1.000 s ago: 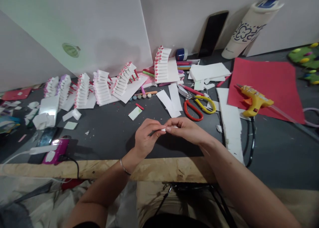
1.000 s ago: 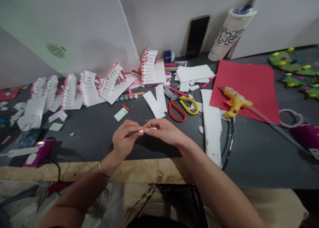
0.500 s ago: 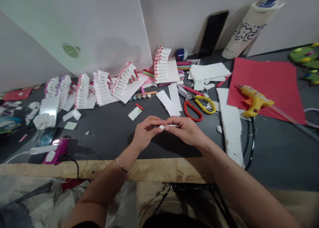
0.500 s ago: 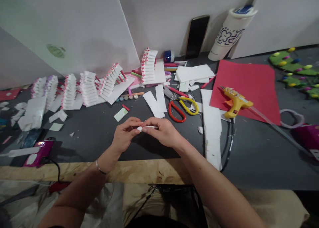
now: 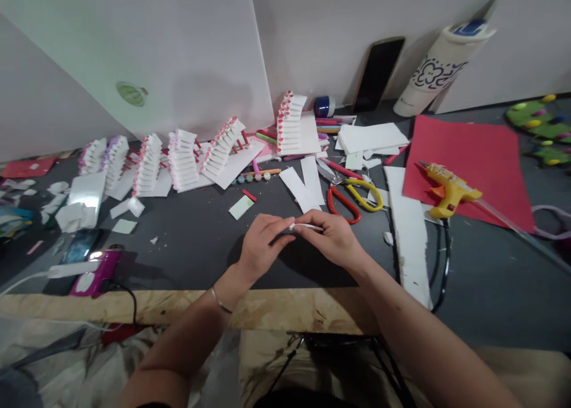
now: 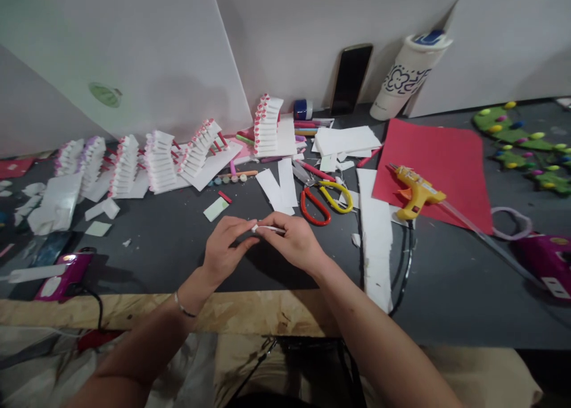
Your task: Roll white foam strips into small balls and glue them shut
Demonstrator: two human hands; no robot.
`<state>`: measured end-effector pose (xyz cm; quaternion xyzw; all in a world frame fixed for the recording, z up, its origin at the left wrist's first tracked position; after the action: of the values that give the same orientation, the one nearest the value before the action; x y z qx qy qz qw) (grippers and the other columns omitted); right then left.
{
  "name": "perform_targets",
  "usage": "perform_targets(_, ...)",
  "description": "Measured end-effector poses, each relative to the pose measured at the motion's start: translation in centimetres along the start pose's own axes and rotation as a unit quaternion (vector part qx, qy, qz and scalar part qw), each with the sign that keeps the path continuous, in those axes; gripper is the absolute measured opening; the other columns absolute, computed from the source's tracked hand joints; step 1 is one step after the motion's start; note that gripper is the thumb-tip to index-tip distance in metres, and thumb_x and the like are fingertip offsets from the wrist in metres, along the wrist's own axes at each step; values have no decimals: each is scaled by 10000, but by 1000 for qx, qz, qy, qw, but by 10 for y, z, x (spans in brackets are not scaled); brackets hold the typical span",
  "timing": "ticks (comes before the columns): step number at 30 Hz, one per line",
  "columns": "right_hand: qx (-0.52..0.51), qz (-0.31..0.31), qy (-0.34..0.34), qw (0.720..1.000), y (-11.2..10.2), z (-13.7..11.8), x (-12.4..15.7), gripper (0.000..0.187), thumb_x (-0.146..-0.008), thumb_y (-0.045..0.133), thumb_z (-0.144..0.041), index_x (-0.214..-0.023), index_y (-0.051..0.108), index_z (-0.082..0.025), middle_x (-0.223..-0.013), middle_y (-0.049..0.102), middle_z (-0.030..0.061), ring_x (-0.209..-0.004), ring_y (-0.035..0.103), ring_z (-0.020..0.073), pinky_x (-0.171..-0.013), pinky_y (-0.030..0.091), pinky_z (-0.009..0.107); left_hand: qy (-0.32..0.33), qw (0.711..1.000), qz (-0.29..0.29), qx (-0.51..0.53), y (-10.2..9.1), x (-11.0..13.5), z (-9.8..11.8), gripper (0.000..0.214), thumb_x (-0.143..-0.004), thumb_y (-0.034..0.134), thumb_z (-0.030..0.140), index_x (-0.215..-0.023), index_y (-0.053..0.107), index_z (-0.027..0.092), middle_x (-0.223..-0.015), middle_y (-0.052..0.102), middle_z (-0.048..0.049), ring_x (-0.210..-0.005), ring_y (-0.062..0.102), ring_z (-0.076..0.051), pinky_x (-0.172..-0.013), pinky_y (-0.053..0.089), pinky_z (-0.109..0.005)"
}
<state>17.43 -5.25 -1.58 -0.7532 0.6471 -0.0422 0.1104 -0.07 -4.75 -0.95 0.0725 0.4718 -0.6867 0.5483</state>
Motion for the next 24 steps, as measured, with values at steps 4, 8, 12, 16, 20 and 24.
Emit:
perform_targets(4, 21, -25, 4, 999, 3, 0, 1, 186, -830, 615, -366, -794, 685, -198, -738, 699, 9, -662, 598, 135, -612, 445, 233, 60, 994, 8, -96, -1, 1, 2, 240, -862, 654, 156, -1098, 662, 196, -902, 666, -41, -838, 603, -141, -740, 519, -278)
perform_targets(8, -19, -70, 40, 997, 3, -2, 0, 230, -853, 587, -386, -773, 665, -185, -575, 599, -30, -538, 509, 98, -547, 390, 221, 62, 993, 29, -97, -3, 2, 2, 204, -857, 663, 162, -1056, 685, 203, -870, 667, -28, -816, 602, -134, -727, 514, -265)
perform_targets(12, -121, -144, 103, 977, 4, -1, -1, 308, -864, 570, -467, -795, 634, -174, -531, 557, -47, -453, 435, 68, -467, 329, 206, -9, 999, 43, -20, -5, 2, 3, 138, -848, 682, 224, -980, 723, 224, -825, 643, -19, -797, 591, -129, -699, 499, -248)
perform_targets(16, -207, -191, 145, 949, 7, 0, -2, 349, -824, 617, -497, -932, 630, -165, -525, 564, -58, -404, 409, 55, -418, 295, 193, -111, 988, 41, 95, -1, 3, 2, 134, -831, 702, 300, -949, 753, 261, -816, 572, -6, -753, 566, -109, -650, 473, -221)
perform_targets(20, -244, -189, 151, 939, 9, 0, -2, 349, -795, 647, -504, -865, 621, -163, -505, 556, -61, -388, 392, 47, -400, 268, 188, -169, 971, 34, 166, 4, 5, -1, 172, -816, 708, 367, -945, 764, 269, -838, 553, -14, -787, 566, -119, -672, 476, -226)
perform_targets(24, -206, -135, 146, 958, 6, -1, -3, 334, -794, 653, -493, -860, 619, -168, -510, 562, -63, -404, 413, 47, -408, 292, 183, -128, 988, 24, 81, 1, 2, -3, 235, -833, 693, 355, -1047, 732, 265, -911, 602, -32, -848, 587, -139, -735, 491, -262)
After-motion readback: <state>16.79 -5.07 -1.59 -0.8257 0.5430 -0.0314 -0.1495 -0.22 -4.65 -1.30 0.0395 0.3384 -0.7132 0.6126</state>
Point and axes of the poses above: each hand's wrist, its own x-axis away from the middle knuckle, its own y-axis out of the palm, z = x × y, the point moved 2 cm from there along -x, towards the middle knuckle
